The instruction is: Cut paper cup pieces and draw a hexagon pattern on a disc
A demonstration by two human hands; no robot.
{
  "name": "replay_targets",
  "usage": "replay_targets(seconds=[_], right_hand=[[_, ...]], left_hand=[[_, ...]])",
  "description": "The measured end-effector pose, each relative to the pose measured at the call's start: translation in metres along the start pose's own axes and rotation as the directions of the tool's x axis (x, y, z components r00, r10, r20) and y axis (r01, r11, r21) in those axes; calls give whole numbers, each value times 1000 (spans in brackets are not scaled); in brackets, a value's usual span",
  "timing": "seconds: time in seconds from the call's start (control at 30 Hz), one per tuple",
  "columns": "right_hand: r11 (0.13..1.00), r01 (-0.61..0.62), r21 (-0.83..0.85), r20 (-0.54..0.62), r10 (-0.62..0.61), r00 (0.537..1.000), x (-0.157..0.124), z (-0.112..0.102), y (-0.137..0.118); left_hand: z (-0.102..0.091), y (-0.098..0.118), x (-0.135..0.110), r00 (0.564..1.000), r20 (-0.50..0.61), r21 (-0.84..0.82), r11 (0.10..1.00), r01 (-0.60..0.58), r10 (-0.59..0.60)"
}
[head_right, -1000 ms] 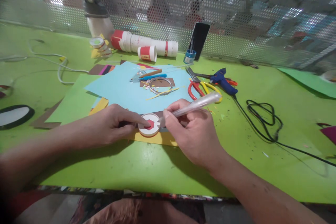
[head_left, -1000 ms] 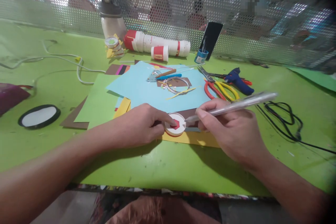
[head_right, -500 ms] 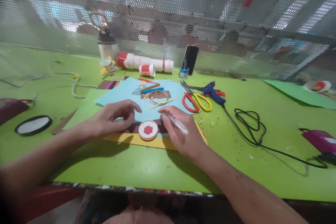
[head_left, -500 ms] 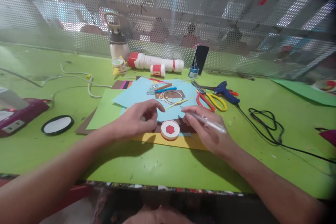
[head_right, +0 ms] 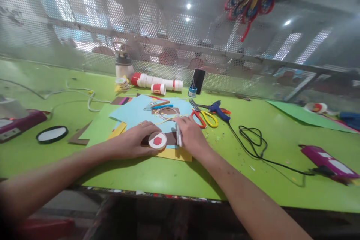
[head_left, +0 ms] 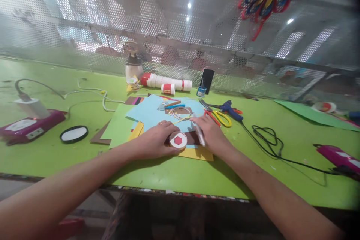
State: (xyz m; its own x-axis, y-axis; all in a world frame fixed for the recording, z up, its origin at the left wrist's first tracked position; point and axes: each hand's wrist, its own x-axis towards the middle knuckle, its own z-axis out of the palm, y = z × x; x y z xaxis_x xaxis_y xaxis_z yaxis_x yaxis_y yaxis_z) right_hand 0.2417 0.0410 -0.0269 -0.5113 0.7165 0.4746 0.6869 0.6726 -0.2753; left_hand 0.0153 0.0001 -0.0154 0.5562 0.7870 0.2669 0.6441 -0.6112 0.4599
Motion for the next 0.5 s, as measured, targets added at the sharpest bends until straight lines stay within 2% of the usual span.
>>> replay_targets(seconds=[0.1,0.23,0.37,0.5], right_hand=[[999,-27,-43,43,29,999,3,3,10],[996,-91,-11,-18,91,996,5,6,16],[983,-131,127,-114,146,983,7,5,11],[941,-97,325,-81,130,988,5,2,-6]], left_hand=[[-2,-1,-1,999,-37,-46,999,13,-15],[1,-4,-3,996,-93,-27,1000,-9,7],[6,-8,0,981,-179,58,997,-59,68],[9,-12,4,960,-216,178,974,-142,180]])
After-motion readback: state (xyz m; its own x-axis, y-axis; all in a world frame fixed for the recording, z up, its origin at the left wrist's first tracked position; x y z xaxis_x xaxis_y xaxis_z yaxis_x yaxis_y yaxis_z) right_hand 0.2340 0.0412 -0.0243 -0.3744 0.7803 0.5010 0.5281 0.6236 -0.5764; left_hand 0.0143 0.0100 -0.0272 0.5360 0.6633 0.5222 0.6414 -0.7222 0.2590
